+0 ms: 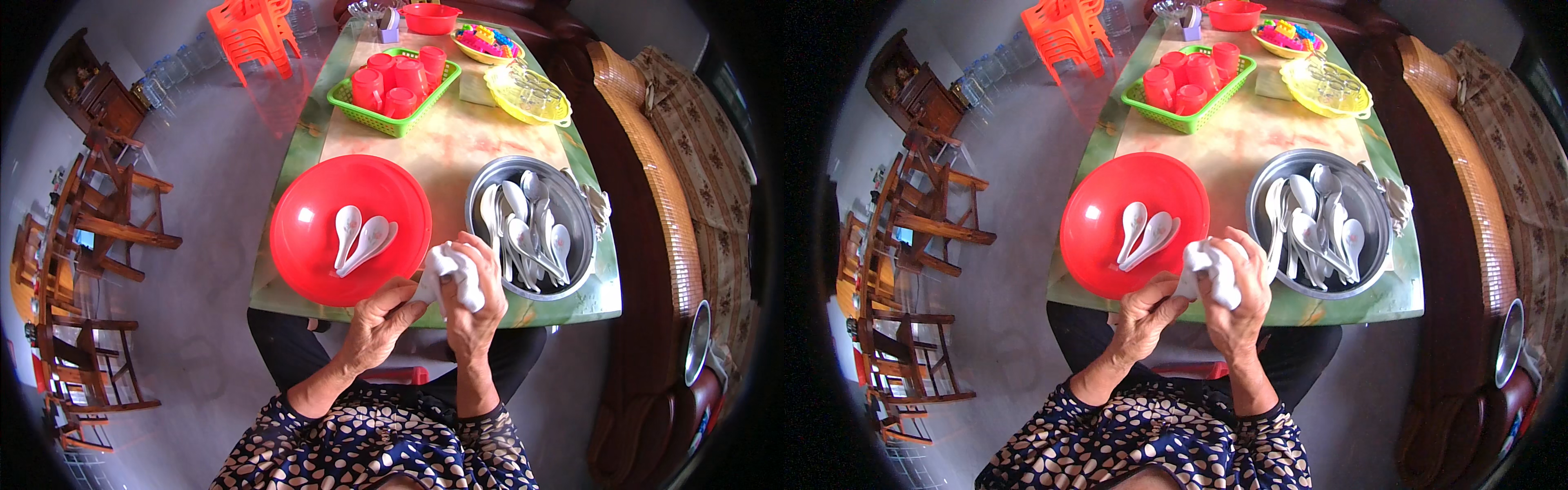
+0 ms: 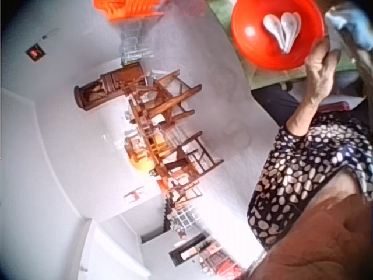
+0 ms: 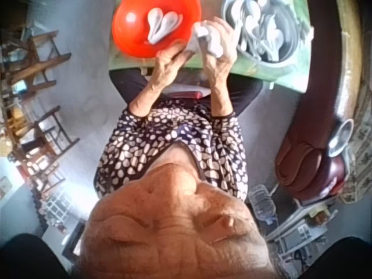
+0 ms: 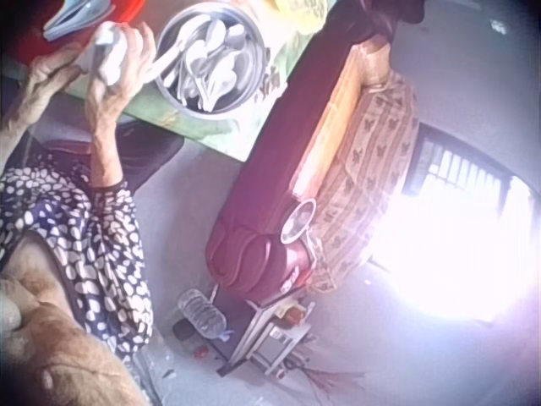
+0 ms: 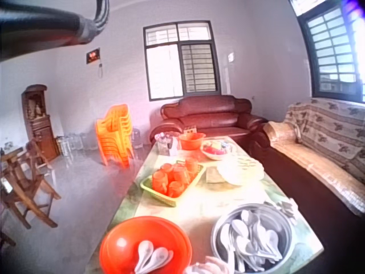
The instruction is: The person sits at a table and wipes white ceramic spoons with a white cloth. They pick up spoons one by one from a metal bowl, dry them thoroughly, and place them into a red plastic bowl. The process is repeated for multiple spoons throughout the clip.
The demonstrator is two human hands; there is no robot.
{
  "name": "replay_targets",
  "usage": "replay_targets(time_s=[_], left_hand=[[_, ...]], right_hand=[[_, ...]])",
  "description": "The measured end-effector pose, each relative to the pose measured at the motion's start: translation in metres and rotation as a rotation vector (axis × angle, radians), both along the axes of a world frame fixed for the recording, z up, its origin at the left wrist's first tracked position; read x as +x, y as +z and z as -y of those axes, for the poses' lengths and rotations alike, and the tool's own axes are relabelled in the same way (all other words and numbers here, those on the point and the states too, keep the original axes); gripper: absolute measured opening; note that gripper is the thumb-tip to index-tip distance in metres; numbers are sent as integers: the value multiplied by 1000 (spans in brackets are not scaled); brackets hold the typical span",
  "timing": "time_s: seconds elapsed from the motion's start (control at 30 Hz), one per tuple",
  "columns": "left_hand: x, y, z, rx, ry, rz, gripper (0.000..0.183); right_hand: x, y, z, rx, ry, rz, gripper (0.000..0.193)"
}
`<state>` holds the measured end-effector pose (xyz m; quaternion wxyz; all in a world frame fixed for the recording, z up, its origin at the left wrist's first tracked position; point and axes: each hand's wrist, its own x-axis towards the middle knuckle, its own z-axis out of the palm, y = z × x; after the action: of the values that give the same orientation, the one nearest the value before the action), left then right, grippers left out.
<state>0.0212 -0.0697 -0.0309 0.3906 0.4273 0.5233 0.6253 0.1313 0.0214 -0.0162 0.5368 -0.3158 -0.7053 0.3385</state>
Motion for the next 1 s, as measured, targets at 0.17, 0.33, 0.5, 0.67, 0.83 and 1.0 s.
replay_targets(time_s=[0.17,0.33,0.5,0.67,0.83,1.0], left_hand=[[-6,1,1,-94,-85,-144,21],[5,-6,-5,105,129,-430,39],[1,-13,-2,59,175,-601,42],[4,-7,-3,108,169,-604,53],[4,-9,0,92,73,-311,59],[8,7,-5,-202,-98,675,45]], right_hand=[[-1,5,-3,-359,8,-179,21],[-3,-1,-3,-278,-29,-97,27],[-6,-4,3,101,118,69,39],[-4,-8,3,-142,48,-28,34],[-6,7,-2,-337,-2,-196,20],[-13,-21,-1,-500,34,-492,23]])
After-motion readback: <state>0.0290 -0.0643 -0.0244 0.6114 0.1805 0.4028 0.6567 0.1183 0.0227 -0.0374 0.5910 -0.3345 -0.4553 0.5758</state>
